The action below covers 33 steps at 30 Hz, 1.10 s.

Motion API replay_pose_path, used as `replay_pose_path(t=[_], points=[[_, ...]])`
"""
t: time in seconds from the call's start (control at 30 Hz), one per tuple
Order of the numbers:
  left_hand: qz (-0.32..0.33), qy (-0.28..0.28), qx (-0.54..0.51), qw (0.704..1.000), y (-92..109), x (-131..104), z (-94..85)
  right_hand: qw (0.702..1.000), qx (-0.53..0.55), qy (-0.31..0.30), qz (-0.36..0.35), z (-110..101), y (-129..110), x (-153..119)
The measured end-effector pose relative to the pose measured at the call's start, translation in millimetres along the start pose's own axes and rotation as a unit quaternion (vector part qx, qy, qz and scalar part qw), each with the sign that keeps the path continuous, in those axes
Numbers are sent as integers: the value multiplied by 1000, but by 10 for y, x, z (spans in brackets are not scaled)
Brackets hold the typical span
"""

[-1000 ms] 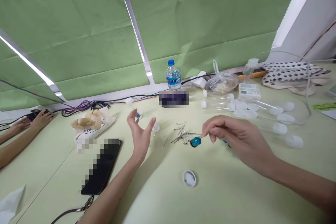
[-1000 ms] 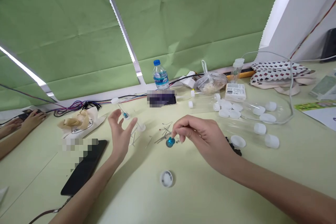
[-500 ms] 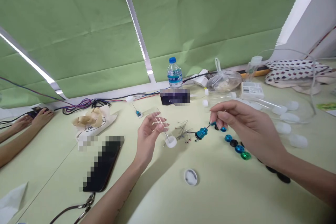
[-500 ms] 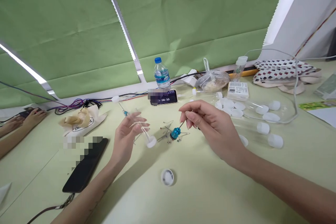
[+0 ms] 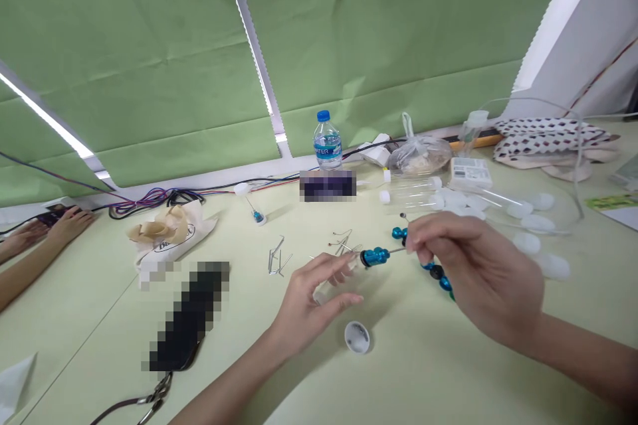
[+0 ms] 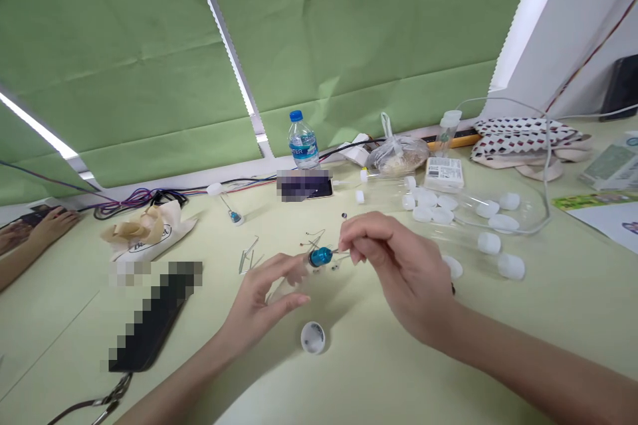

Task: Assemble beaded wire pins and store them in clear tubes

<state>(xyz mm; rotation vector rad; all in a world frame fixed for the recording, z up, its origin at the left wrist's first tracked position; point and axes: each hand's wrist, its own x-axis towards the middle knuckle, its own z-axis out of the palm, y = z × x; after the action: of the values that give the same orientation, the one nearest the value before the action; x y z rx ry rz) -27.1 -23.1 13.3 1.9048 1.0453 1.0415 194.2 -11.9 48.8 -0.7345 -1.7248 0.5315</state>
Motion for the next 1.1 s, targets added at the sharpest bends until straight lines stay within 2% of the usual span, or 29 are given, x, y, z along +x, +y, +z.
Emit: replay_pose_path(t=[0.13,0.2,0.27,0.4,0.6,0.67,0.87,1.0,1.1], points=[[-1,-6,-12,1000,40,-31,32,993,31,-104,-45,11,47,-127],[8,-1,-15,1000,39,-45,40,986,54,-153,-36,36,77,-162],[23,11,-19,1000,23,-60,50,982,78,-173,-22,79,93,-181],[56,57,-15,997,-24,-89,73,982,105,-153,22,177,85,-206],[63,99,15,993,-25,-131,104,982,110,-104,115,228,88,-256],[65,101,16,993,-14,-137,112,980,120,-102,117,235,103,-265],[52,91,8,994,8,-127,120,979,158,-114,50,246,124,-286],[66,97,29,993,-3,-140,123,976,163,-114,84,252,123,-294],[106,97,64,988,-27,-158,132,967,176,-125,132,264,121,-279]])
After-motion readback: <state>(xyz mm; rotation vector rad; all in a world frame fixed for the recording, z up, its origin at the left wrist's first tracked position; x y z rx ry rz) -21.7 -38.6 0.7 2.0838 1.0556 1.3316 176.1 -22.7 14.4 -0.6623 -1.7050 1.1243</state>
